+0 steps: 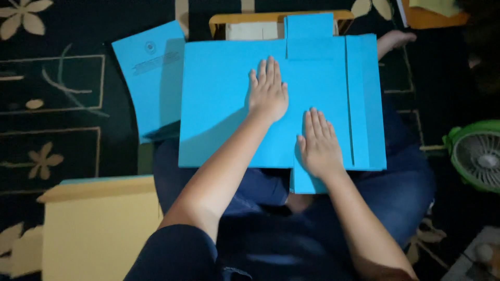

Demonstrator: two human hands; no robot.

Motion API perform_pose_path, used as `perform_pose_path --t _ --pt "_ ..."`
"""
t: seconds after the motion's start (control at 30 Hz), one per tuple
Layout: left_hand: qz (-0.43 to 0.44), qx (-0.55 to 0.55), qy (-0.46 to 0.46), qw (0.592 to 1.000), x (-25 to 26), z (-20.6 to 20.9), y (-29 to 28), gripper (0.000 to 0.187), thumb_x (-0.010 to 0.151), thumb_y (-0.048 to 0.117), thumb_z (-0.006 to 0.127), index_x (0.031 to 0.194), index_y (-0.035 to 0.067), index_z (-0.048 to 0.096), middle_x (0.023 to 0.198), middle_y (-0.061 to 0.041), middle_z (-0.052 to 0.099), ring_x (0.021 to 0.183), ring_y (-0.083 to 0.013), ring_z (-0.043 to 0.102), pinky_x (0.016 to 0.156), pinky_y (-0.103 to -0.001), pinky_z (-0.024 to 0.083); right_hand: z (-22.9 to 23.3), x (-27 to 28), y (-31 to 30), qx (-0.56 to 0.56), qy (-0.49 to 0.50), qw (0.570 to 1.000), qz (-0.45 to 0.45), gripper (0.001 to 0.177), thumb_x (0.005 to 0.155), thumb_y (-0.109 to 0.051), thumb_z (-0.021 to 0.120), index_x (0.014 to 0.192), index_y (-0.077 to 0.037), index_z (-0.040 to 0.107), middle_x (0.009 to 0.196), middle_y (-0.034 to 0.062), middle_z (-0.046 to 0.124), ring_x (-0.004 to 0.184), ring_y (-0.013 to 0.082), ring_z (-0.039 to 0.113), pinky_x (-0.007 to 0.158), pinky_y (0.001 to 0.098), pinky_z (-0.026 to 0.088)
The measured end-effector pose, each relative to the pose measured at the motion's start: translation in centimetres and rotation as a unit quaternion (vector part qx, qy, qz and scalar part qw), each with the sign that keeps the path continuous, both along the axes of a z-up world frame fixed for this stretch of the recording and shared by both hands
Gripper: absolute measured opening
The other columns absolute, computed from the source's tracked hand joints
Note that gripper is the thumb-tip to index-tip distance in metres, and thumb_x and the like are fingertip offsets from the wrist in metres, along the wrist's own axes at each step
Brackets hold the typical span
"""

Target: The person sorts and stacks blue cardboard folders on a carpeted floor, pressing down on each folder with their hands to flatten it.

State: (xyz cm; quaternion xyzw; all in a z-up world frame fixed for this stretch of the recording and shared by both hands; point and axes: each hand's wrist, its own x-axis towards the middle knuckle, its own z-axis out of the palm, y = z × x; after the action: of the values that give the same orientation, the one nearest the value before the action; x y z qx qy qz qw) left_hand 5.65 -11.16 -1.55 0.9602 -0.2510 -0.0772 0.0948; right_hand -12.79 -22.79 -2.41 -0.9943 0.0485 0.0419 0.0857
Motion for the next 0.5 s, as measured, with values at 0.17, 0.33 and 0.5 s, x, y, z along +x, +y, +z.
perform_pose_path --t 0.17,0.33,0.5 --pt "-0.058 0.016 -0.004 0.998 -10.5 3.8 5.1 0.062 0.109 0.03 0.027 0.162 -0.001 0.022 0.172 -0.019 0.017 0.159 -0.0355 0.013 0.126 -0.056 0.01 -0.1 -0.1 -0.2 -0.027 0.047 0.998 -0.012 0.068 0.112 -0.047 0.013 0.169 -0.009 0.01 0.177 0.0107 0.005 0.163 0.0264 0.004 0.131 0.0429 0.003" --pt "-0.137 -0.068 0.085 0.985 -17.6 3.8 8.7 0.063 0.111 0.03 0.026 0.165 0.001 0.012 0.174 -0.019 0.008 0.16 -0.0356 0.007 0.126 -0.055 0.0 -1.1 -0.1 -0.6 -0.031 0.056 0.998 -0.013 0.07 0.111 -0.049 0.01 0.169 -0.01 0.008 0.177 0.0101 0.004 0.163 0.0263 0.002 0.132 0.0432 0.003" --pt "-0.112 -0.034 0.035 0.993 -11.8 1.3 6.5 0.063 0.109 0.031 0.03 0.163 0.001 0.02 0.171 -0.019 0.017 0.158 -0.0345 0.014 0.124 -0.056 0.008 -1.0 -0.1 -0.4 -0.025 0.057 0.998 -0.013 0.07 0.111 -0.049 0.014 0.169 -0.01 0.009 0.177 0.0106 0.003 0.163 0.0271 0.003 0.131 0.0441 0.005"
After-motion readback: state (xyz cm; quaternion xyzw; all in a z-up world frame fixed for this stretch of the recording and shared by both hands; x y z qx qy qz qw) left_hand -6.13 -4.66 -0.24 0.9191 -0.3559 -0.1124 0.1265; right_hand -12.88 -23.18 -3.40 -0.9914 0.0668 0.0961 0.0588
